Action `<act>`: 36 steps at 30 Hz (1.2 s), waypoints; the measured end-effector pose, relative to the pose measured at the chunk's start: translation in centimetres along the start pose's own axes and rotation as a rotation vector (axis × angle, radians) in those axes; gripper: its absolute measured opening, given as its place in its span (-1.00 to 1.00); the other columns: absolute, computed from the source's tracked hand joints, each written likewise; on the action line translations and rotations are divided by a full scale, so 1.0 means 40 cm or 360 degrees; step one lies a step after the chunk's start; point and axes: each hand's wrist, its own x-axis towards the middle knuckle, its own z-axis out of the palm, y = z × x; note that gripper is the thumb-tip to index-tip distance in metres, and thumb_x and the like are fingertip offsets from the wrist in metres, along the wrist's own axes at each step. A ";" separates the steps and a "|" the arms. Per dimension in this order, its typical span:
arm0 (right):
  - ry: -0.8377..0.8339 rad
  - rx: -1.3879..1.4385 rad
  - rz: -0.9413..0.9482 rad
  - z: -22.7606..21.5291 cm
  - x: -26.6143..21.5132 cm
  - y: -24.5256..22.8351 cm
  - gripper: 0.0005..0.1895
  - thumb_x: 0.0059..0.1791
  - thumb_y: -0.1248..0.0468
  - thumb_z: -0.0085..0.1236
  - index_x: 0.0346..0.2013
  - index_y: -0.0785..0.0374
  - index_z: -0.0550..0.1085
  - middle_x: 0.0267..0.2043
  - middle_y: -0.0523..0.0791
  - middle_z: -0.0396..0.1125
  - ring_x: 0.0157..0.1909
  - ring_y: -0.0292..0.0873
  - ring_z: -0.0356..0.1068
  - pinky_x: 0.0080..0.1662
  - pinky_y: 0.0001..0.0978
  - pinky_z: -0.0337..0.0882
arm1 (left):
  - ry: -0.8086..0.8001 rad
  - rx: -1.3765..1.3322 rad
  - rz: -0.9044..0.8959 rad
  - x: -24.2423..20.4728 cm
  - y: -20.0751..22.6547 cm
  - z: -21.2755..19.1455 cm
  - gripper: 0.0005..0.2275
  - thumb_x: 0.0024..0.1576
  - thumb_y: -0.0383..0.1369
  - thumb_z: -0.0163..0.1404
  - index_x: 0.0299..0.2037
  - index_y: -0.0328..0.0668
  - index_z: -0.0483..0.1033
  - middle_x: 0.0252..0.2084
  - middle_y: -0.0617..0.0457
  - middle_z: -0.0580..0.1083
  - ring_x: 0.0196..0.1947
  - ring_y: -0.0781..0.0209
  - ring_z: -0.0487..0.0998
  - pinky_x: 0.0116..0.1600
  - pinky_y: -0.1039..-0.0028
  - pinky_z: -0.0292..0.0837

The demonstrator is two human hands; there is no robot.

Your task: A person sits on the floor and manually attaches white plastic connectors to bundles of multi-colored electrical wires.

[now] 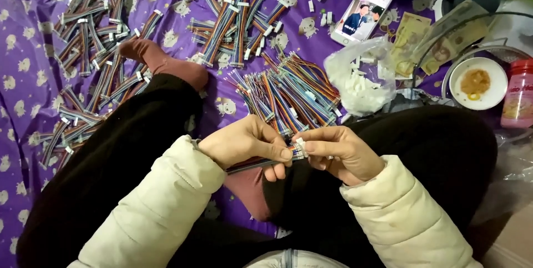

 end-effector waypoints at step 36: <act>0.0128 -0.0179 -0.0056 0.012 0.006 0.009 -0.78 -0.22 0.54 0.16 -0.28 0.58 0.48 -0.62 0.01 0.28 -0.70 -0.32 0.16 -0.66 -0.61 0.16 | 0.0077 0.0525 -0.0057 0.011 0.009 -0.009 -0.87 0.01 -0.49 0.04 -0.38 -0.47 0.57 -0.51 -0.16 0.55 -0.53 0.15 0.62 -0.33 0.45 0.55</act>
